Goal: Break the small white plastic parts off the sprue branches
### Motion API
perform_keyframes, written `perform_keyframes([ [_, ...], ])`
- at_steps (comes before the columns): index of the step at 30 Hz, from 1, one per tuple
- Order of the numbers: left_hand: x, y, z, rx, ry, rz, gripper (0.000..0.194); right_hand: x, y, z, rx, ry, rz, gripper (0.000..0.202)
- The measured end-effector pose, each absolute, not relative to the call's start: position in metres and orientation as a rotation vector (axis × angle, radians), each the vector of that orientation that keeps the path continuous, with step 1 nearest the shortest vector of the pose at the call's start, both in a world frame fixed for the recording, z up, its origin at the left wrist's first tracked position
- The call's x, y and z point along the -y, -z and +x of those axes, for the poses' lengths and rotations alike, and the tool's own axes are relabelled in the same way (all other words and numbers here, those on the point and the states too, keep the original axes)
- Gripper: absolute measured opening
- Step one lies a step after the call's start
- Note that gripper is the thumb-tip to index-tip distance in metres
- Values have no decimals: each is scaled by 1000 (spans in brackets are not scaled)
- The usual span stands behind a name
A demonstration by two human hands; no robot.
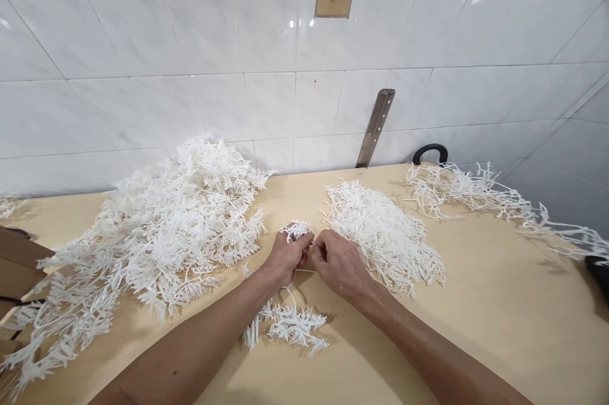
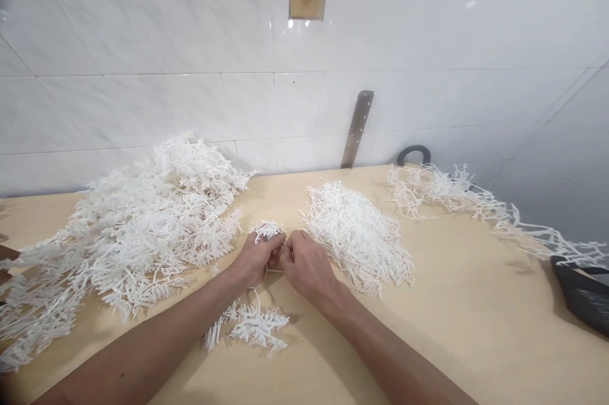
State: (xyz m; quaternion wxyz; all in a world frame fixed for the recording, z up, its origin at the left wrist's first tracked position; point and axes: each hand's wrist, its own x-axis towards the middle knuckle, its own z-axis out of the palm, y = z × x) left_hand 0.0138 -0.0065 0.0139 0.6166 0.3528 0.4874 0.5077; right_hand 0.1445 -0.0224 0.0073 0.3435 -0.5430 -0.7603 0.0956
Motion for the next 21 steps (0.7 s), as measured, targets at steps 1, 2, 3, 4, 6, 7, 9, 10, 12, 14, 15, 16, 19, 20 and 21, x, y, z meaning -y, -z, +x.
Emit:
perform_keyframes([
  [1,7,-14,14,-1132,-1163,799,41,23,-6,142,1969,-284,-1431,12],
  [2,8,-15,15,-1137,-1166,793,41,23,-5,141,1954,-344,-1459,12],
  [3,9,-17,14,-1137,-1181,802,42,22,-4,140,1925,-426,-1497,12],
  [4,10,-19,14,-1131,-1208,830,42,21,-3,141,1878,-530,-1544,11],
  [6,12,-25,11,-1106,-1267,928,42,17,-3,144,1744,-735,-1631,8],
  [7,13,-28,10,-1097,-1279,983,42,15,-4,146,1678,-796,-1654,7],
  [9,15,-30,10,-1095,-1208,1017,41,10,-8,153,1596,-792,-1657,9],
  [10,15,-30,10,-1100,-1144,1000,42,8,-11,158,1585,-732,-1646,11],
  [12,14,-26,12,-1089,-1035,967,44,3,-17,168,1589,-556,-1628,11],
  [14,13,-21,13,-1039,-1004,949,44,-3,-21,180,1602,-367,-1616,9],
  [15,12,-19,12,-1014,-997,942,44,-5,-23,185,1605,-272,-1604,7],
  [16,11,-17,12,-992,-990,935,44,-7,-24,190,1614,-194,-1585,8],
  [19,10,-17,9,-952,-927,933,42,-7,-30,197,1665,-211,-1525,17],
  [20,11,-17,9,-944,-906,942,40,-5,-33,196,1704,-293,-1502,20],
  [21,11,-19,8,-940,-889,951,38,-2,-35,194,1755,-381,-1469,23],
])
